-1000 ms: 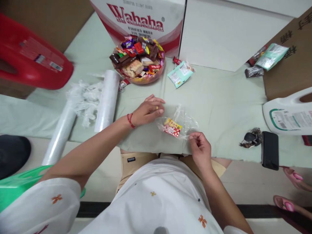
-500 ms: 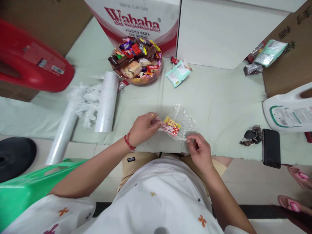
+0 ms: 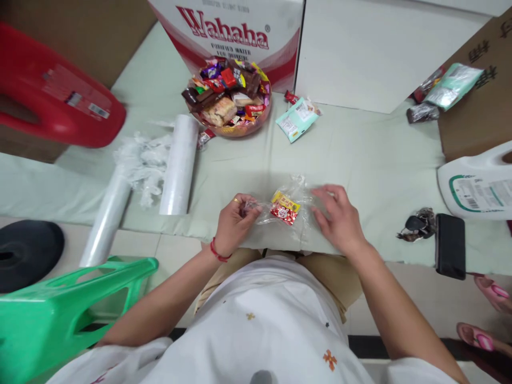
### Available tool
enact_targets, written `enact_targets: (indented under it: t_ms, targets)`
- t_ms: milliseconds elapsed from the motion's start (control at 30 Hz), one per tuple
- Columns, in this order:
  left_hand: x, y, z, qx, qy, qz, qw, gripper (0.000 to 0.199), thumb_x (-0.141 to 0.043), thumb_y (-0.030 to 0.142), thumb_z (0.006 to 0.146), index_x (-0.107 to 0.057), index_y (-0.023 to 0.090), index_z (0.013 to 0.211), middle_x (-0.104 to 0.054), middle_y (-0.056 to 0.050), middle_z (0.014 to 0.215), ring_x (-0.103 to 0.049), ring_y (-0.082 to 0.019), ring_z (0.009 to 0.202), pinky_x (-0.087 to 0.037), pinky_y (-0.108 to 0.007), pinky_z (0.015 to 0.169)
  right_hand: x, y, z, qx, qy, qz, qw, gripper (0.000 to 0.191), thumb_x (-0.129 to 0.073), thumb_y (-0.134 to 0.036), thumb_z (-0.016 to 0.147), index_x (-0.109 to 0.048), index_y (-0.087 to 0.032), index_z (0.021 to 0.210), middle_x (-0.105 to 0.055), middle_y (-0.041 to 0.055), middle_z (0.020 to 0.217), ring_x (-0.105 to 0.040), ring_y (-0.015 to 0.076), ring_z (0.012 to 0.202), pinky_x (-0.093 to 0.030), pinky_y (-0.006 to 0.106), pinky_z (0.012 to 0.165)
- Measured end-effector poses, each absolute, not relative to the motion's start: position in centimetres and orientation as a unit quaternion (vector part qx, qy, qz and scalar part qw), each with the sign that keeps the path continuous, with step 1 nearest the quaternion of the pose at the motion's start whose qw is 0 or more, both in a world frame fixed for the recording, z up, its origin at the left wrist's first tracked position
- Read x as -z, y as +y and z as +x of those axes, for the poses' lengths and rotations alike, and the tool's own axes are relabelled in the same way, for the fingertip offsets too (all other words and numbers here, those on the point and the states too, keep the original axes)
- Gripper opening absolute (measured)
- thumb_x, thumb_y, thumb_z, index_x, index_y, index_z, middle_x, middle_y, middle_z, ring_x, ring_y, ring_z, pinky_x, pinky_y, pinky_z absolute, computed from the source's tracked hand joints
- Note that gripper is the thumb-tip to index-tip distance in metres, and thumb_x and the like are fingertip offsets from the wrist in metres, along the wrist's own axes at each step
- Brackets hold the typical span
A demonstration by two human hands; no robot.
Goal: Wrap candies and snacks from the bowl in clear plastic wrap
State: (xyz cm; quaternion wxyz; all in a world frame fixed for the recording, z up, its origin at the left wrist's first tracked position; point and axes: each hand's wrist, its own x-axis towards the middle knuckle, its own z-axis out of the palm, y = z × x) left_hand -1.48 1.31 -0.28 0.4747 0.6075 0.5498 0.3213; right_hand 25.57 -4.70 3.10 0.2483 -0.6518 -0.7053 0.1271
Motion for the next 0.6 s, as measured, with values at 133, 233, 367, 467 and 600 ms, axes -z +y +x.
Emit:
enact_targets:
  t_ms: [133, 233, 367, 467, 600]
  targets:
    - [0.4, 0.4, -1.7, -0.336, 0.528, 0.597, 0.502, 0.033, -0.075, 0.042, 0.084, -0.058, 0.021, 0.103, -0.051, 0.007, 0.068, -0.048, -0.01, 0.059, -0.041, -0.022, 0.059, -2.7, 2.4, 25.4, -0.128, -0.807, -0.566, 0.112, 0.045, -0.059, -0.022, 0.091, -0.064, -0.028, 0.135, -0.049, 0.0095, 0.153, -0.062, 0.0189, 0.084, -0.046, 0.032, 0.061]
    - [0.5, -0.8, -2.0, -0.321, 0.488, 0.651, 0.485, 0.033, -0.072, 0.032, 0.087, -0.057, 0.021, 0.115, -0.055, 0.006, 0.074, -0.049, -0.01, 0.06, -0.043, -0.022, 0.06, -2.4, 5.5, 25.3, -0.111, -0.832, -0.536, 0.096, 0.026, -0.055, -0.02, 0.093, -0.074, -0.024, 0.11, -0.063, 0.0069, 0.136, -0.06, 0.016, 0.077, -0.039, 0.03, 0.059]
    - [0.8, -2.0, -2.6, -0.289, 0.411, 0.783, 0.366, 0.024, -0.054, 0.017, 0.094, -0.059, 0.02, 0.117, -0.059, -0.001, 0.087, -0.055, -0.013, 0.068, -0.046, -0.025, 0.066, -1.6, 7.0, 25.6, -0.132, -0.839, -0.513, 0.123, 0.025, -0.051, -0.017, 0.093, -0.075, -0.02, 0.101, -0.07, 0.0077, 0.108, -0.062, 0.0201, 0.085, -0.041, 0.03, 0.064]
    - [0.9, -2.1, -3.2, -0.189, 0.335, 0.882, 0.272, 0.027, -0.044, 0.01, 0.093, -0.065, 0.019, 0.107, -0.06, -0.005, 0.088, -0.057, -0.017, 0.074, -0.045, -0.028, 0.065, -0.6, 6.8, 26.1, -0.164, -0.842, -0.498, 0.124, 0.027, -0.051, -0.012, 0.09, -0.076, -0.019, 0.099, -0.071, 0.0086, 0.107, -0.064, 0.021, 0.091, -0.045, 0.03, 0.07]
    - [0.7, -2.3, -4.9, -0.121, 0.271, 0.93, 0.217, 0.029, -0.049, 0.017, 0.091, -0.067, 0.019, 0.114, -0.064, -0.007, 0.09, -0.06, -0.021, 0.08, -0.046, -0.032, 0.067, -0.2, 5.1, 27.9, -0.185, -0.811, -0.526, 0.177, 0.036, -0.052, -0.011, 0.087, -0.073, -0.021, 0.115, -0.067, 0.0109, 0.124, -0.066, 0.0223, 0.097, -0.052, 0.036, 0.081]
